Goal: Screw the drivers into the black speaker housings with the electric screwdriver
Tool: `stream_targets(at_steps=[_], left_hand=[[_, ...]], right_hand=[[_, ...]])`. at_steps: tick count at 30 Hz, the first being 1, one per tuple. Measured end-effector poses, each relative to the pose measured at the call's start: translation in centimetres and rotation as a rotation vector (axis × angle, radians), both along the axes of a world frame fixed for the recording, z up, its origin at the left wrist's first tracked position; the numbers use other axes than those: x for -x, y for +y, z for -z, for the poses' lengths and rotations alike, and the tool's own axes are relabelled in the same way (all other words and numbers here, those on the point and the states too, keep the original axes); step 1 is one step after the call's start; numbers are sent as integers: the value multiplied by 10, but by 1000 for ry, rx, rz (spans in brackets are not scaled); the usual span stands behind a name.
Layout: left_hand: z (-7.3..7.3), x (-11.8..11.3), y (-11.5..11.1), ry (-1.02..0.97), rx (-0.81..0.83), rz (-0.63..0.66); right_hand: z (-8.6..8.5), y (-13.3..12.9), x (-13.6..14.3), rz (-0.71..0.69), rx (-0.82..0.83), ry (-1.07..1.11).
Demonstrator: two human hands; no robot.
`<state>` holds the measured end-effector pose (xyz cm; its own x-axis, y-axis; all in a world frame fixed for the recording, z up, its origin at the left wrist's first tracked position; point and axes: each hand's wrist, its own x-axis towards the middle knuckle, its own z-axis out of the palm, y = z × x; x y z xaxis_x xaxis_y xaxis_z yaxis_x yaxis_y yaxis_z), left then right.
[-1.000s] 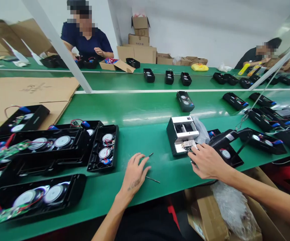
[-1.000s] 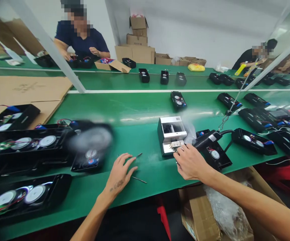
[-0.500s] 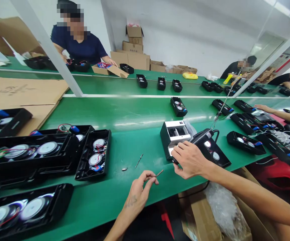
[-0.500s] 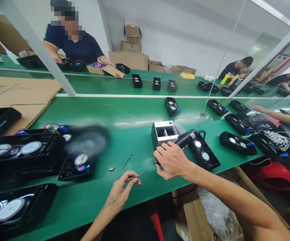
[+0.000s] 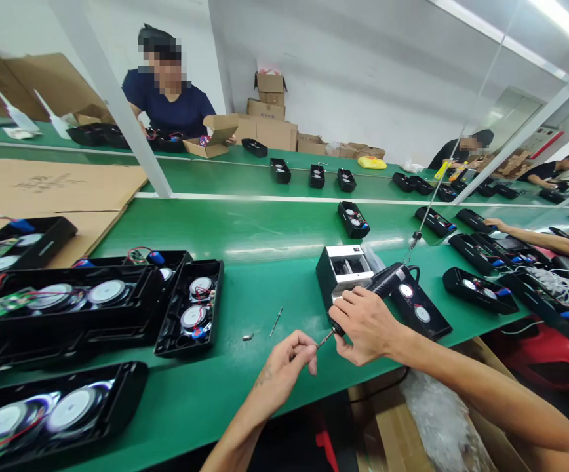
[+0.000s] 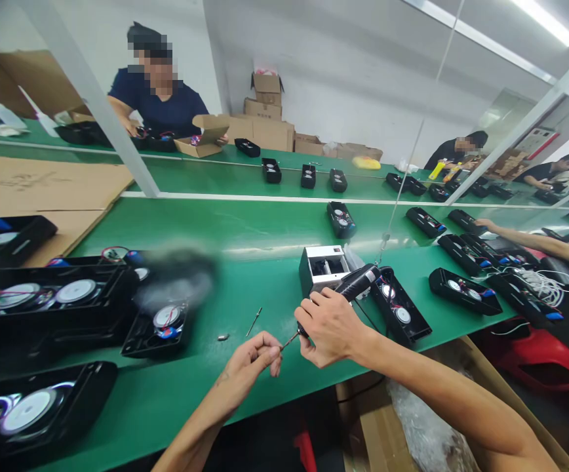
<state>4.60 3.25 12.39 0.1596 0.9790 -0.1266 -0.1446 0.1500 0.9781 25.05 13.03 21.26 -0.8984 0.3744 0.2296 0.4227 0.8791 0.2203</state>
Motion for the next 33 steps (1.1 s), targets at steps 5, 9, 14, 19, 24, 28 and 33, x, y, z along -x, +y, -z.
stream_targets(at_steps=[5,9,14,19,24,28,33], left_hand=[[-8,-3,-10,236,-99,-102],[-9,-11,-16,404,-263,-258],[-2,-9,-7,-40,11,-33],[-5,-11,-13,270,-127,-126],[-13,-6,-12,293,-136,-33],[-8,-2,-11,717,-432,-134],[-7,-5,-12,903,-534,-171]], right_hand=[[-1,-8,1,40,50,-115],[-2,-12,1,89,58,-142],[2,-14,1,55,-16,-63],[2,-15,3,55,-14,-80],[0,-15,4,79,-14,-26],[-3,-13,4,125,18,-15],[-3,-11,5,108,25,-35]])
